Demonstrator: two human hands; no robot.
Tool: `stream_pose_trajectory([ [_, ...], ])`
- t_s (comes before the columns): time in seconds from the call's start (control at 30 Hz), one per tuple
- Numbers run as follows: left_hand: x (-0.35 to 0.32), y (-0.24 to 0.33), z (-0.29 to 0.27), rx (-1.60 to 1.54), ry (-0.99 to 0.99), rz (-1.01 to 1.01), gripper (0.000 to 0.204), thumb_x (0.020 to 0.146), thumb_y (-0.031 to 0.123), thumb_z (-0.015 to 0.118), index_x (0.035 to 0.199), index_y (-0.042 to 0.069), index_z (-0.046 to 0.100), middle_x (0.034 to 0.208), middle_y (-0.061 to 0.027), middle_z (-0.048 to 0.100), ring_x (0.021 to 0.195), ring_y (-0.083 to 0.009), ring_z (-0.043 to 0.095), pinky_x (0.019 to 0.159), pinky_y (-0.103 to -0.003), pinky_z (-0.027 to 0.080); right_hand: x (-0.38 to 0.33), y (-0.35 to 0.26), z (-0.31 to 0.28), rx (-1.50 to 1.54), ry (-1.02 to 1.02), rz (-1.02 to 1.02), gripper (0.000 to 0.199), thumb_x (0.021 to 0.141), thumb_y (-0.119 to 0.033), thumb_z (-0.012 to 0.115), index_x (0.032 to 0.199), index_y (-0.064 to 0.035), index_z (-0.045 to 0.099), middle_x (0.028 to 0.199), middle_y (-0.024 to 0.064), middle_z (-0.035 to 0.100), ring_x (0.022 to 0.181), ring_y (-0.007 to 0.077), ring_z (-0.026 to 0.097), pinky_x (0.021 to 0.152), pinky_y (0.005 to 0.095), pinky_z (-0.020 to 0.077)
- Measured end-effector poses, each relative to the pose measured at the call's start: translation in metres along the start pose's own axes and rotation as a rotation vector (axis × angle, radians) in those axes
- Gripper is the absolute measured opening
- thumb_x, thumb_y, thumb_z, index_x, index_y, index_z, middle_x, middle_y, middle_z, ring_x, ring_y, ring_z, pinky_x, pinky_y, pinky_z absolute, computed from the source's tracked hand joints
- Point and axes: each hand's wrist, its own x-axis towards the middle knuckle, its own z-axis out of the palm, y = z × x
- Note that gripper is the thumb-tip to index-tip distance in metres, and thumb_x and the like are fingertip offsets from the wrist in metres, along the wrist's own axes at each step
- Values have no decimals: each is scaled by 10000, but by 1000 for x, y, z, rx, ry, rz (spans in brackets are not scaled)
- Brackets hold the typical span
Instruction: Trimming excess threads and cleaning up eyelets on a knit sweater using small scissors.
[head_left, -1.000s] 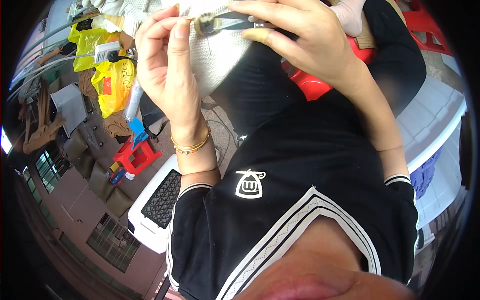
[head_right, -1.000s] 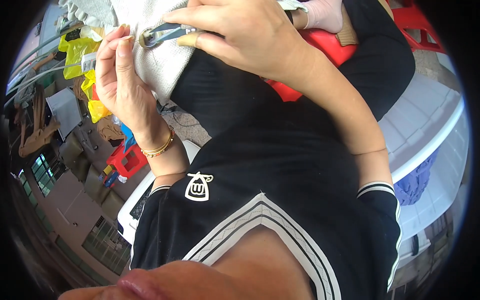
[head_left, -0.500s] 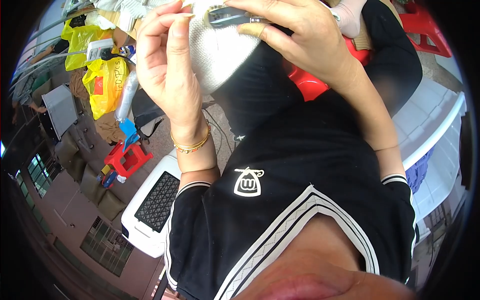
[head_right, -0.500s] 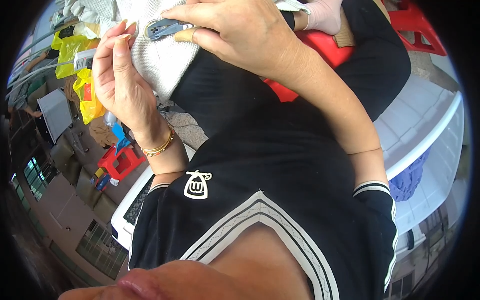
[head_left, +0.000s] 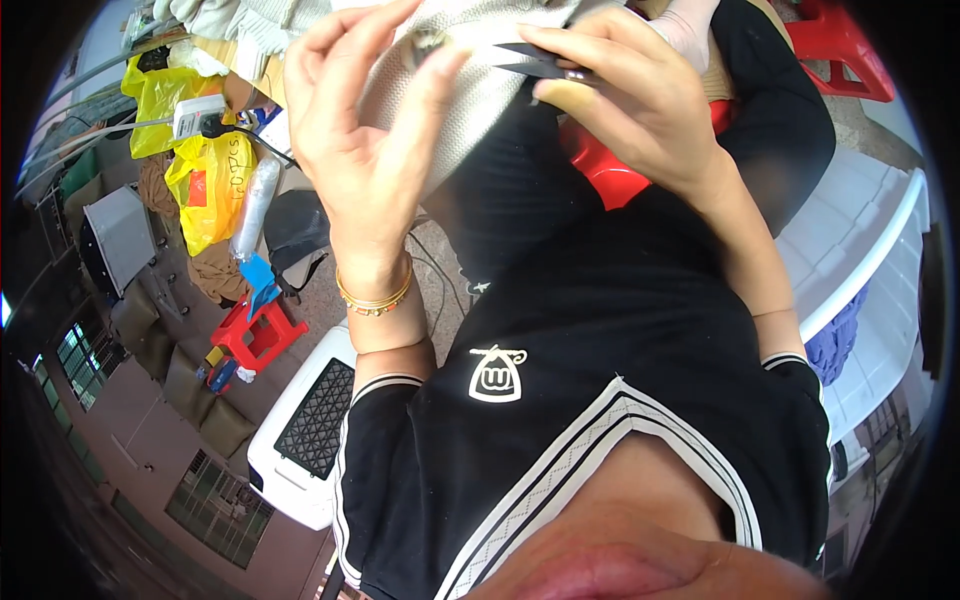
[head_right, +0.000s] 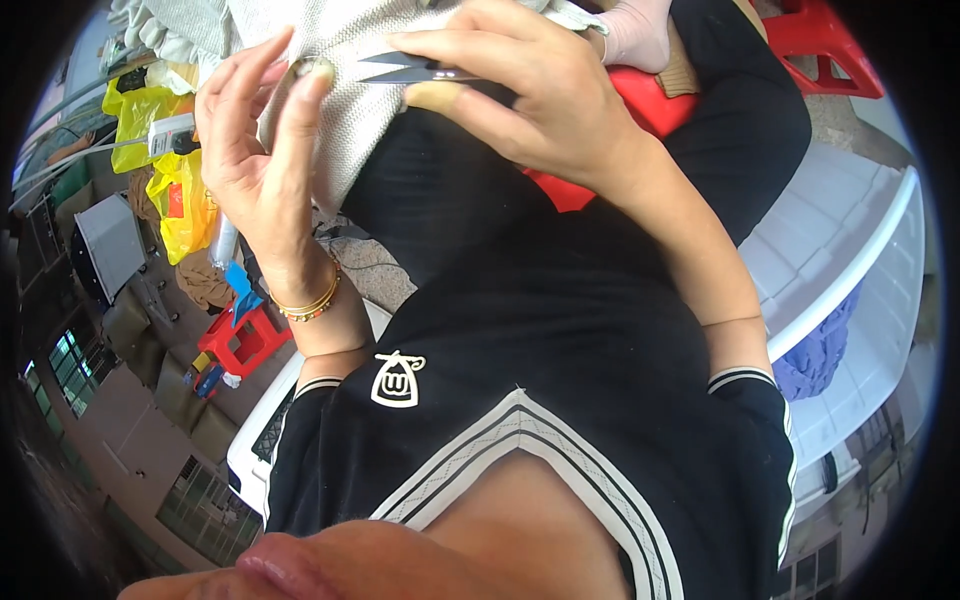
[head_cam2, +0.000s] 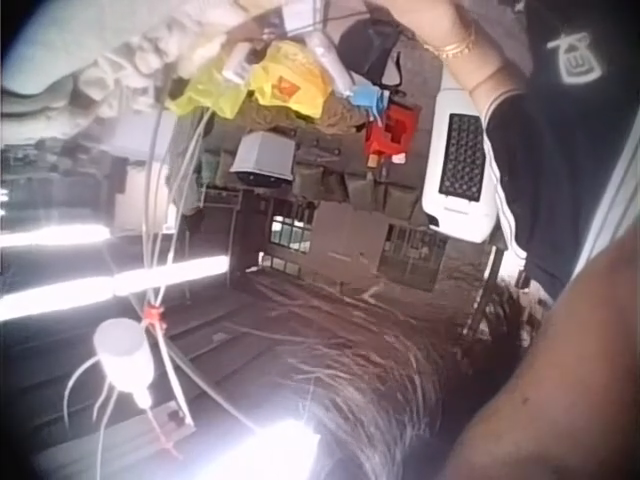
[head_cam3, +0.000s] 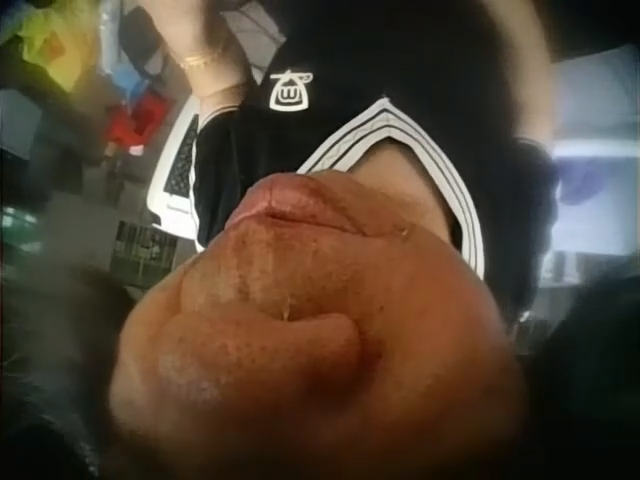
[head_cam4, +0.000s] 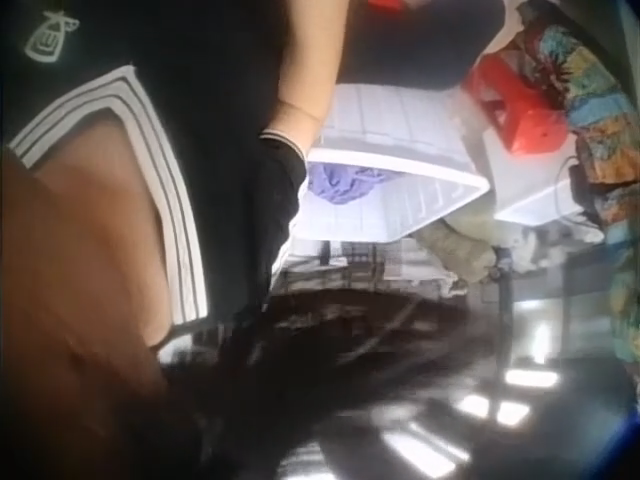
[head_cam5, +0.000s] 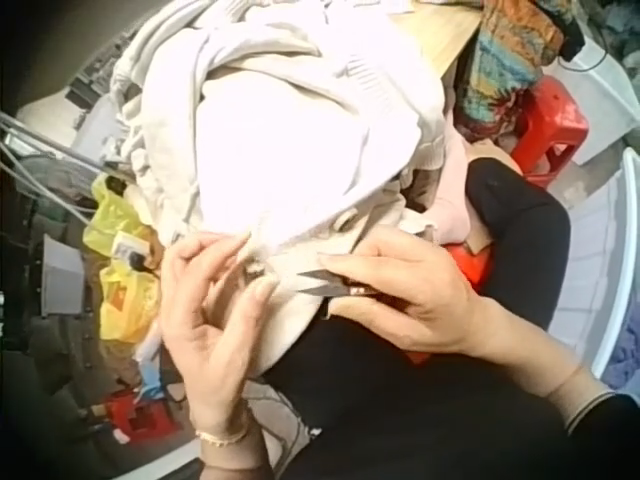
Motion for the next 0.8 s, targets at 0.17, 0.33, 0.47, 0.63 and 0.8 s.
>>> stream_pose_trajectory([
  [0.17, 8, -4, 3, 297, -28, 251, 237, 796, 97, 812, 1030, 96, 772, 1133, -92, 624, 1011, -194, 605, 892, -300, 480, -9, 1, -5, 1, 68, 49, 408, 851, -53, 732, 1243, 13, 638, 953, 96, 622, 826, 179, 577, 763, 263, 467],
  [0.33, 8, -6, 5, 183, 7, 117, 148, 827, 87, 785, 969, 52, 763, 1142, -97, 635, 1017, -187, 604, 891, -283, 473, 7, -22, -9, 106, 141, 74, 379, 821, -63, 761, 1169, 48, 659, 891, 128, 624, 752, 227, 591, 651, 296, 461],
  [0.47, 4, -13, 6, -269, 54, -10, 103, 943, 14, 632, 1022, -44, 666, 1129, -122, 657, 1033, -148, 610, 939, -271, 461, 21, -26, -2, 157, 169, 4, 371, 827, -62, 754, 1173, 38, 662, 877, 121, 619, 741, 213, 582, 647, 290, 456],
  [0.63, 4, -17, 5, -447, 92, -104, 119, 968, 31, 602, 1037, -46, 659, 1174, -148, 660, 1090, -182, 626, 986, -297, 465, 29, -22, 7, 129, 138, 1, 342, 841, -55, 727, 1169, 24, 668, 840, 110, 600, 724, 204, 571, 635, 295, 454],
  [0.8, 6, -19, 5, -497, 102, -95, 129, 974, 30, 588, 1042, -57, 655, 1174, -166, 663, 1087, -195, 632, 996, -308, 471, 35, 10, 26, 112, 259, -242, 336, 843, -54, 722, 1165, 28, 670, 838, 108, 599, 723, 205, 569, 629, 295, 451],
])
